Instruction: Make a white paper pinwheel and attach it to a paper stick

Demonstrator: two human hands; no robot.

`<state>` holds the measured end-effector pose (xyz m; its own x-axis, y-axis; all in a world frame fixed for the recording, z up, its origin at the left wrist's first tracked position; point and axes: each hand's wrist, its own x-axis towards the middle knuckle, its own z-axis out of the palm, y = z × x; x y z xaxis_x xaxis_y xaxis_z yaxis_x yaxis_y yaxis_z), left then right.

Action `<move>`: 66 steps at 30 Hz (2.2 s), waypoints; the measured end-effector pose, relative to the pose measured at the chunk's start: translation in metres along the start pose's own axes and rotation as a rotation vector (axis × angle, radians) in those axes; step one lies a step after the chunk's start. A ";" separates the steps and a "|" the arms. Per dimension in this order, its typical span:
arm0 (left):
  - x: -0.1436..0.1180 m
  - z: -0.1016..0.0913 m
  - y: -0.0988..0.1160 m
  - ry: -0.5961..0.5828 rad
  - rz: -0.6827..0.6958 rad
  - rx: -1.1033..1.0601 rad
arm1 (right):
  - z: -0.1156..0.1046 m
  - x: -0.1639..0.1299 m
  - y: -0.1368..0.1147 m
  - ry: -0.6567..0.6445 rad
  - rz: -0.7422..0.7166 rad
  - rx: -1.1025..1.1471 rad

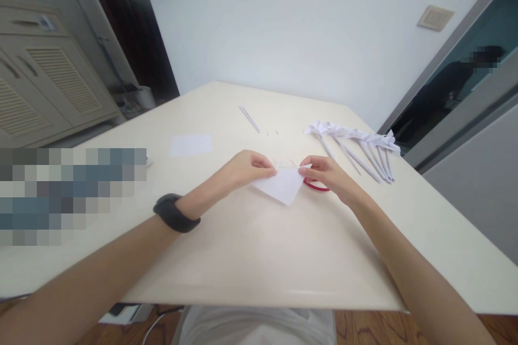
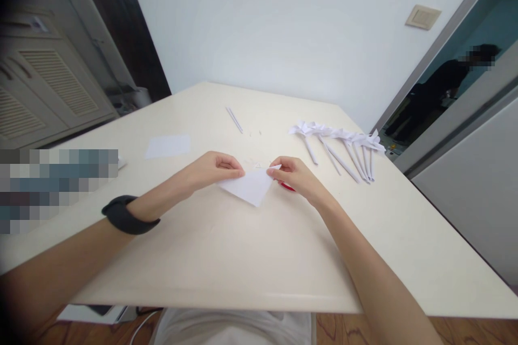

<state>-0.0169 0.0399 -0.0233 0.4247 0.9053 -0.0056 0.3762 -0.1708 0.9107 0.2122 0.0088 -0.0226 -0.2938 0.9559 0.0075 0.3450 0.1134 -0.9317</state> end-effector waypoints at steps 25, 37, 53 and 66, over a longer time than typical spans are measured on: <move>-0.008 0.026 0.004 -0.150 -0.032 -0.183 | 0.033 0.003 0.002 0.010 -0.039 0.105; -0.004 0.016 -0.003 -0.130 -0.018 -0.177 | 0.006 0.004 0.003 0.243 -0.056 0.241; -0.005 0.010 -0.001 -0.150 -0.027 -0.198 | -0.010 0.005 0.005 0.290 -0.042 0.320; -0.008 0.015 0.003 -0.145 -0.047 -0.260 | 0.030 0.002 0.001 0.150 -0.018 0.304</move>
<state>-0.0067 0.0265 -0.0269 0.5321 0.8416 -0.0927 0.1826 -0.0071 0.9832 0.1855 0.0030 -0.0343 -0.1555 0.9862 0.0571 0.0522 0.0660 -0.9965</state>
